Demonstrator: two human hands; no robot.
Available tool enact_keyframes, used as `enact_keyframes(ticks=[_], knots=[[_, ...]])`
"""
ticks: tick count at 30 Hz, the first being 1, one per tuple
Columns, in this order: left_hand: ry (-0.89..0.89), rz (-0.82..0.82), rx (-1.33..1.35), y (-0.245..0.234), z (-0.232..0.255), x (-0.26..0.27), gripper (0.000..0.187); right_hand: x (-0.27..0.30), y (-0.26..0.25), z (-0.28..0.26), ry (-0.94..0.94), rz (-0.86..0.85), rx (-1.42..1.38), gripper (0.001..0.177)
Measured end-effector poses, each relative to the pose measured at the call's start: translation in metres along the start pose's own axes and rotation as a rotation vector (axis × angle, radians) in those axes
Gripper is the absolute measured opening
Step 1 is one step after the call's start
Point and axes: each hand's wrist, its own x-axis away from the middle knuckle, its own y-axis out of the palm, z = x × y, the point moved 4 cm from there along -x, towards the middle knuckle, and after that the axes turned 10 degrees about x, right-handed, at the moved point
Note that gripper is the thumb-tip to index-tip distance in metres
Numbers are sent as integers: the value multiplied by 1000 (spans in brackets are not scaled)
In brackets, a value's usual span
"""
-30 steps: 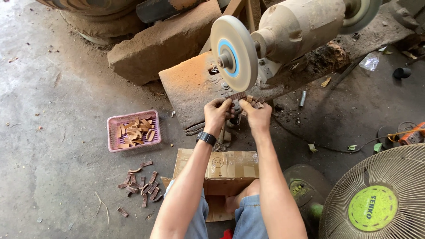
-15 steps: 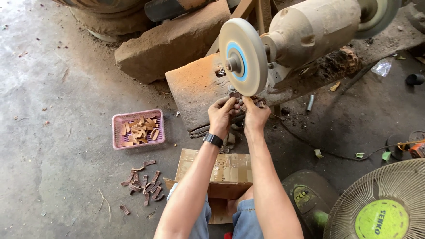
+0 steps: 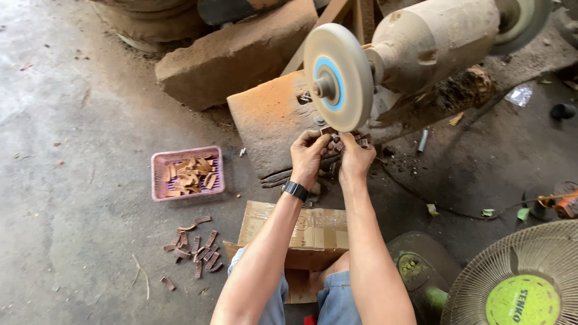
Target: The person sits on a low stool and uses a bench grinder to smooth small rectangular wooden pieces. They hold each piece with both hands against the spinning grinding wheel, then place the finished pieces into a pink basket. The person occasionally picks up new pieces from a pile on the floor to continue the process.
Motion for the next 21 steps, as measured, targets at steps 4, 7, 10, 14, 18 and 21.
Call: enact_keyframes(ticks=[4, 7, 10, 14, 18, 21], knots=[[76, 9, -78, -13, 22, 13, 9, 9, 9, 1, 94, -87, 44, 33], [179, 2, -245, -9, 38, 26, 11, 11, 8, 2, 194, -176, 46, 27], [396, 8, -579, 0, 53, 38, 19, 16, 4, -10, 160, -212, 99, 33], [359, -10, -662, 2, 35, 29, 22, 14, -11, -18, 193, -241, 53, 27], [36, -25, -392, 22, 19, 18, 21, 12, -14, -45, 111, -305, 22, 27], [4, -33, -322, 31, 17, 13, 20, 7, -16, -49, 110, -275, -4, 26]])
